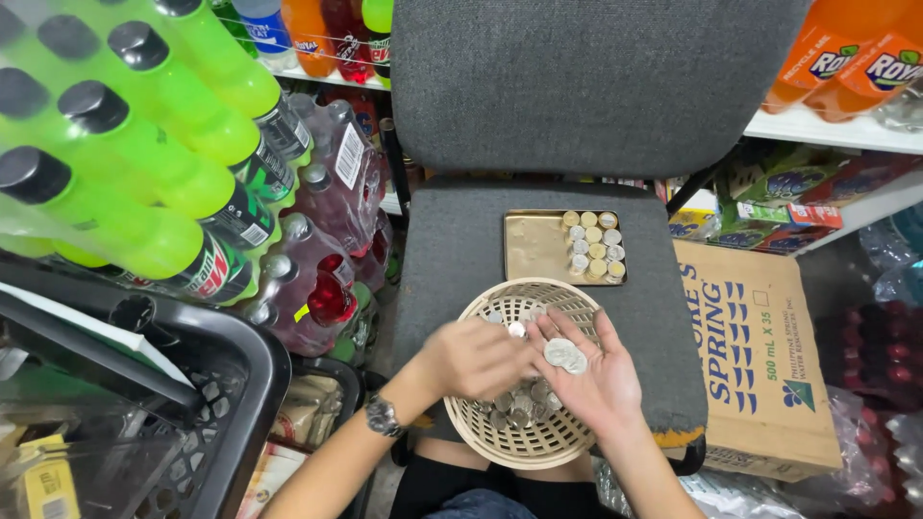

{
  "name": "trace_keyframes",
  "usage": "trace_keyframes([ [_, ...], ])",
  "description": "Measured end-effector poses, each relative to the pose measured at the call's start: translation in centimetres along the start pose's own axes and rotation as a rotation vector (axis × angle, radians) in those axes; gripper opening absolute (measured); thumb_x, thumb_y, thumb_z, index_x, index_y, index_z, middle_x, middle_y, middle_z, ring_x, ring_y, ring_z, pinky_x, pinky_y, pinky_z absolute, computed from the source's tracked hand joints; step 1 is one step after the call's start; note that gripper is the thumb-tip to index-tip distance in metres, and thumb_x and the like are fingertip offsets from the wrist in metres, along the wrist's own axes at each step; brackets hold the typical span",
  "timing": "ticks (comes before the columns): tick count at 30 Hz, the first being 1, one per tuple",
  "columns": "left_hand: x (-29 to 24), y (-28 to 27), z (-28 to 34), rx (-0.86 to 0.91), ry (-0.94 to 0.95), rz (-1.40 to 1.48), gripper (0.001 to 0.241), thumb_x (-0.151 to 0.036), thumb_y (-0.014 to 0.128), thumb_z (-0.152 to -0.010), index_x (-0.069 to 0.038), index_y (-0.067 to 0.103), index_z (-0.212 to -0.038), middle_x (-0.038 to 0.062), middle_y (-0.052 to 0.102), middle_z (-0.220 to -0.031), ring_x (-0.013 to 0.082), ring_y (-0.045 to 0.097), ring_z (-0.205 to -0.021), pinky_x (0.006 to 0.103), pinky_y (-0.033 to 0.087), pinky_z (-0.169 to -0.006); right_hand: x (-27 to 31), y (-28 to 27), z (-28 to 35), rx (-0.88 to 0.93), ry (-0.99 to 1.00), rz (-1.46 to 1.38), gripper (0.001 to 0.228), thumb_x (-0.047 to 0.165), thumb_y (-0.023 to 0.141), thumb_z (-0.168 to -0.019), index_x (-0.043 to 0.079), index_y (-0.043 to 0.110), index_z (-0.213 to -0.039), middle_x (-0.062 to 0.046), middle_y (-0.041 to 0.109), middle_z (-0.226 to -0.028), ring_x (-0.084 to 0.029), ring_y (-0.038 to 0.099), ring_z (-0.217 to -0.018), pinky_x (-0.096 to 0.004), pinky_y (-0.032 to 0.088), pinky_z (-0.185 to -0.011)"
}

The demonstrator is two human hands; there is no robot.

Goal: Sorting various coins from a wicker basket into a wooden tray with circular slots

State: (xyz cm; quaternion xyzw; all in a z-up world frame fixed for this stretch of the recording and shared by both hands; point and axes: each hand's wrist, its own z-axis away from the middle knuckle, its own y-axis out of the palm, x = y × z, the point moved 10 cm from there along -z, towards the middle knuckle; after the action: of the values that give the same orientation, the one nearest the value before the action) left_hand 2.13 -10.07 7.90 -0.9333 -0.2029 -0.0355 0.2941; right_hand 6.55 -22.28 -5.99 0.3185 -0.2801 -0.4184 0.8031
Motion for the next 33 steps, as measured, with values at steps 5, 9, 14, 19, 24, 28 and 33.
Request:
trace_keyframes([
  [5, 3.7, -0.9, 6.1, -0.22, -0.176, -0.119, 0.025, -0.027, 0.057, -0.101, -0.01, 0.075, -0.107, 0.003, 0.07, -0.081, 0.0174, 0.067, -0.068, 0.0271, 0.055, -0.057, 3.8, -1.1, -1.2, 0.161, -0.007, 0.131, 0.058, 0.054, 0.044, -0.104, 0.006, 0.054, -0.134, -0.014, 0.055, -0.115, -0.025, 0.059, -0.106, -0.038, 0.057, -0.083],
  [9, 6.1, -4.8, 5.6, -0.317, -0.376, -0.11, 0.033, -0.029, 0.054, -0.099, -0.011, 0.081, -0.105, 0.003, 0.068, -0.083, 0.0218, 0.064, -0.065, 0.0332, 0.056, -0.058, 8.1, -2.2, -1.9, 0.193, -0.239, 0.385, 0.03, 0.032, 0.048, -0.107, 0.005, 0.061, -0.111, 0.003, 0.037, -0.081, -0.004, 0.044, -0.065, -0.014, 0.044, -0.044],
  [14, 7.1, -5.1, 4.9, -0.327, -0.454, -0.058, 0.03, -0.027, 0.059, -0.096, -0.01, 0.082, -0.105, 0.004, 0.069, -0.084, 0.0236, 0.065, -0.066, 0.0353, 0.057, -0.058, 7.9, -0.5, -2.3, 0.153, -0.64, 1.35, 0.028, 0.019, 0.045, -0.106, 0.007, 0.068, -0.116, -0.003, 0.053, -0.061, -0.012, 0.047, -0.051, -0.027, 0.04, -0.048],
  [19, 7.2, -5.4, 4.1, -0.32, -0.469, -0.011, 0.028, -0.025, 0.058, -0.098, -0.009, 0.08, -0.103, 0.007, 0.068, -0.083, 0.0271, 0.065, -0.065, 0.0376, 0.057, -0.057, 4.4, -0.6, -4.7, -0.11, -0.696, 2.378, 0.026, 0.024, 0.055, -0.099, 0.015, 0.067, -0.12, -0.012, 0.076, -0.083, -0.027, 0.078, -0.076, -0.037, 0.064, -0.067],
  [24, 7.7, -4.7, 5.0, -0.318, -0.53, 0.046, 0.028, -0.024, 0.057, -0.099, -0.009, 0.08, -0.106, 0.007, 0.068, -0.085, 0.028, 0.066, -0.068, 0.0371, 0.056, -0.058, 3.8, -2.5, -8.3, -0.233, -0.655, 2.643, 0.03, 0.017, 0.057, -0.097, 0.005, 0.057, -0.124, -0.024, 0.073, -0.084, -0.038, 0.077, -0.073, -0.045, 0.063, -0.057],
  [28, 7.7, -3.9, 5.3, -0.311, -0.552, 0.088, 0.027, -0.024, 0.057, -0.099, -0.009, 0.079, -0.105, 0.007, 0.068, -0.085, 0.0281, 0.066, -0.068, 0.0373, 0.056, -0.058, 3.7, -1.8, -8.3, -0.243, -0.661, 2.686, 0.027, 0.014, 0.054, -0.099, 0.007, 0.054, -0.124, -0.023, 0.071, -0.084, -0.039, 0.076, -0.073, -0.045, 0.062, -0.057],
  [33, 7.9, -3.9, 4.8, -0.344, -0.556, 0.121, 0.025, -0.022, 0.059, -0.099, -0.008, 0.079, -0.102, 0.007, 0.067, -0.084, 0.0275, 0.064, -0.067, 0.0362, 0.056, -0.059, 3.7, -0.7, -8.2, -0.194, -0.645, 2.761, 0.027, 0.012, 0.064, -0.093, 0.009, 0.058, -0.119, -0.023, 0.074, -0.09, -0.041, 0.076, -0.077, -0.048, 0.063, -0.061],
])
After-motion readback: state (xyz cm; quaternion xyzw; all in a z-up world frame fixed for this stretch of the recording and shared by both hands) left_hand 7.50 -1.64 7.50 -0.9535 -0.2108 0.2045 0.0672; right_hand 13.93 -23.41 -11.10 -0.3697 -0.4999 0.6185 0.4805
